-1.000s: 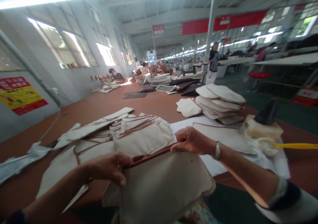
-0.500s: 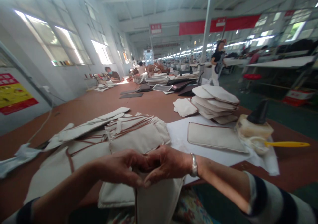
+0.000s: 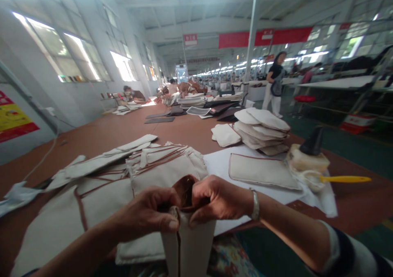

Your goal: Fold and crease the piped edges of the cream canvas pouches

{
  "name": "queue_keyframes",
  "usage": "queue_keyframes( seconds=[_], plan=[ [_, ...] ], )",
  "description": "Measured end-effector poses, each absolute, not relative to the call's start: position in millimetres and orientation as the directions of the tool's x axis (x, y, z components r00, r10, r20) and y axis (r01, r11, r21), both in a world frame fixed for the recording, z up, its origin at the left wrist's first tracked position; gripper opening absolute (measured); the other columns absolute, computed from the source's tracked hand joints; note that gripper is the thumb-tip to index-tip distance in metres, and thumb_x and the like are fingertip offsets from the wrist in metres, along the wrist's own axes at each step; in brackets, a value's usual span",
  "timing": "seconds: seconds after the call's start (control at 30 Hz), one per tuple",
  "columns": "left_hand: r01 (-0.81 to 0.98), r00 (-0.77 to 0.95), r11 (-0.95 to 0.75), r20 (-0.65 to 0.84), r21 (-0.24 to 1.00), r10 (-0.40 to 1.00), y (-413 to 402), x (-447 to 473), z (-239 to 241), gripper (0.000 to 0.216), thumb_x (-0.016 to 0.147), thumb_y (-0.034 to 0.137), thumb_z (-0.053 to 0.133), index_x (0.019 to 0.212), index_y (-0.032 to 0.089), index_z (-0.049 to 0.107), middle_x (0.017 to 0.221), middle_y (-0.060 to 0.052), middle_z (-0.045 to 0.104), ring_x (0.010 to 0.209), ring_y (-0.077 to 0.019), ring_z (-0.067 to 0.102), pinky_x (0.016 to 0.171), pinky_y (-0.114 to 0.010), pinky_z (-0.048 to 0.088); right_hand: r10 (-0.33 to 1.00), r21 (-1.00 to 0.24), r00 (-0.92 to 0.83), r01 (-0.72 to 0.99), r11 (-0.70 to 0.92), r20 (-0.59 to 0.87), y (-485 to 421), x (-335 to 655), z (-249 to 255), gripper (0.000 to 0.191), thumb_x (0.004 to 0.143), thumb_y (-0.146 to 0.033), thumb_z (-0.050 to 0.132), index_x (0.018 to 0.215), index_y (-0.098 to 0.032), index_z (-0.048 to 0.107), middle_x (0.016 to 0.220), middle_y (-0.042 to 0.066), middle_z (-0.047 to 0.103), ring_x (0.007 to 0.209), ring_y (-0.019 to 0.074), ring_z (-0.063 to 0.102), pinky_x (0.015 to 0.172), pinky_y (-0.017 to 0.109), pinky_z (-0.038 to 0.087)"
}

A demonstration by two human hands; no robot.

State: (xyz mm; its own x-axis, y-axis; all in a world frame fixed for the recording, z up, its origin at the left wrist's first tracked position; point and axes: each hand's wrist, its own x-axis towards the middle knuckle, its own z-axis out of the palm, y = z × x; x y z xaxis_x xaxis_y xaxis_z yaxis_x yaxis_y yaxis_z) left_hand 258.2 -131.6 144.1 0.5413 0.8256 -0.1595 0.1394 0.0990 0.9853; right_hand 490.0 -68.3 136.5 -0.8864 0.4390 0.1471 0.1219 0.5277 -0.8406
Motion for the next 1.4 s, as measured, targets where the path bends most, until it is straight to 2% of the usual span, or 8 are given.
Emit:
queue_keyframes(
  seconds=[0.17,0.33,0.57,0.73,0.87,1.03,1.23,1.4],
  plan=[
    [0.066,0.554,0.128,-0.143,0.990,0.820,-140,267,146,0.028,0.070,0.030,0.084,0.078,0.009,0.066,0.070,0.001,0.056,0.065,-0.0100,0.045,0.059,-0.022,0.032,0.441,-0.703,-0.858,0.141,0.697,0.264,-90,492,149,0.022,0.081,-0.025,0.074,0.094,-0.014,0.060,0.084,0.002,0.061,0.071,0.0114,0.053,0.059,0.020,0.039],
    [0.069,0.579,0.138,-0.152,0.988,0.801,-142,264,147,0.026,0.073,0.030,0.082,0.078,0.009,0.068,0.068,0.000,0.056,0.064,-0.0097,0.043,0.058,-0.023,0.030,0.417,-0.577,-0.831,0.148,0.803,0.368,-106,492,151,0.007,0.089,-0.020,0.061,0.089,-0.015,0.056,0.080,0.004,0.061,0.066,0.0116,0.051,0.057,0.021,0.037],
    [0.155,0.559,0.129,-0.194,0.979,0.806,-146,265,146,0.030,0.075,0.037,0.078,0.083,0.009,0.070,0.070,-0.001,0.056,0.064,-0.0110,0.042,0.059,-0.024,0.031,0.395,-0.497,-0.880,0.228,0.837,0.263,-107,495,154,0.011,0.091,-0.015,0.049,0.087,-0.014,0.059,0.075,0.004,0.061,0.064,0.0124,0.051,0.056,0.023,0.035],
    [0.235,0.462,0.111,-0.212,0.966,0.861,-147,267,142,0.017,0.074,0.026,0.071,0.082,0.010,0.071,0.068,0.000,0.056,0.063,-0.0113,0.042,0.058,-0.024,0.030,0.410,-0.345,-0.878,0.316,0.884,0.247,-115,488,152,0.008,0.089,-0.015,0.048,0.087,-0.014,0.056,0.083,0.007,0.061,0.065,0.0150,0.050,0.056,0.027,0.031],
    [0.240,0.404,0.104,-0.197,0.965,0.894,-151,268,140,0.010,0.073,0.017,0.063,0.078,0.011,0.070,0.063,0.002,0.053,0.061,-0.0104,0.041,0.057,-0.024,0.028,0.546,-0.549,-0.793,0.339,0.764,0.271,-119,478,140,0.009,0.090,-0.019,0.045,0.088,-0.015,0.052,0.079,0.005,0.058,0.064,0.0149,0.048,0.057,0.027,0.032],
    [0.327,0.384,0.063,-0.193,0.943,0.903,-155,266,142,0.013,0.078,0.021,0.063,0.082,0.011,0.070,0.064,0.003,0.052,0.060,-0.0100,0.040,0.056,-0.023,0.029,0.631,-0.853,-0.771,0.273,0.445,0.083,-115,475,143,0.020,0.094,-0.026,0.039,0.083,-0.016,0.051,0.080,0.003,0.056,0.071,0.0142,0.048,0.061,0.024,0.038],
    [0.427,0.335,0.025,-0.184,0.904,0.924,-153,266,144,0.018,0.079,0.030,0.066,0.078,0.012,0.066,0.063,0.005,0.048,0.059,-0.0097,0.036,0.053,-0.022,0.027,0.643,-0.841,-0.757,0.268,0.470,0.117,-117,475,147,0.027,0.081,-0.037,0.066,0.080,-0.017,0.049,0.072,-0.003,0.044,0.064,0.0107,0.037,0.054,0.022,0.030],
    [0.399,0.352,0.041,-0.194,0.916,0.916,-152,267,139,0.014,0.077,0.027,0.063,0.076,0.013,0.063,0.061,0.005,0.044,0.058,-0.0097,0.033,0.053,-0.023,0.026,0.671,-0.907,-0.741,0.282,0.312,0.000,-114,473,140,0.016,0.084,-0.027,0.061,0.077,-0.016,0.053,0.074,-0.002,0.051,0.068,0.0114,0.043,0.056,0.022,0.034]
  ],
)
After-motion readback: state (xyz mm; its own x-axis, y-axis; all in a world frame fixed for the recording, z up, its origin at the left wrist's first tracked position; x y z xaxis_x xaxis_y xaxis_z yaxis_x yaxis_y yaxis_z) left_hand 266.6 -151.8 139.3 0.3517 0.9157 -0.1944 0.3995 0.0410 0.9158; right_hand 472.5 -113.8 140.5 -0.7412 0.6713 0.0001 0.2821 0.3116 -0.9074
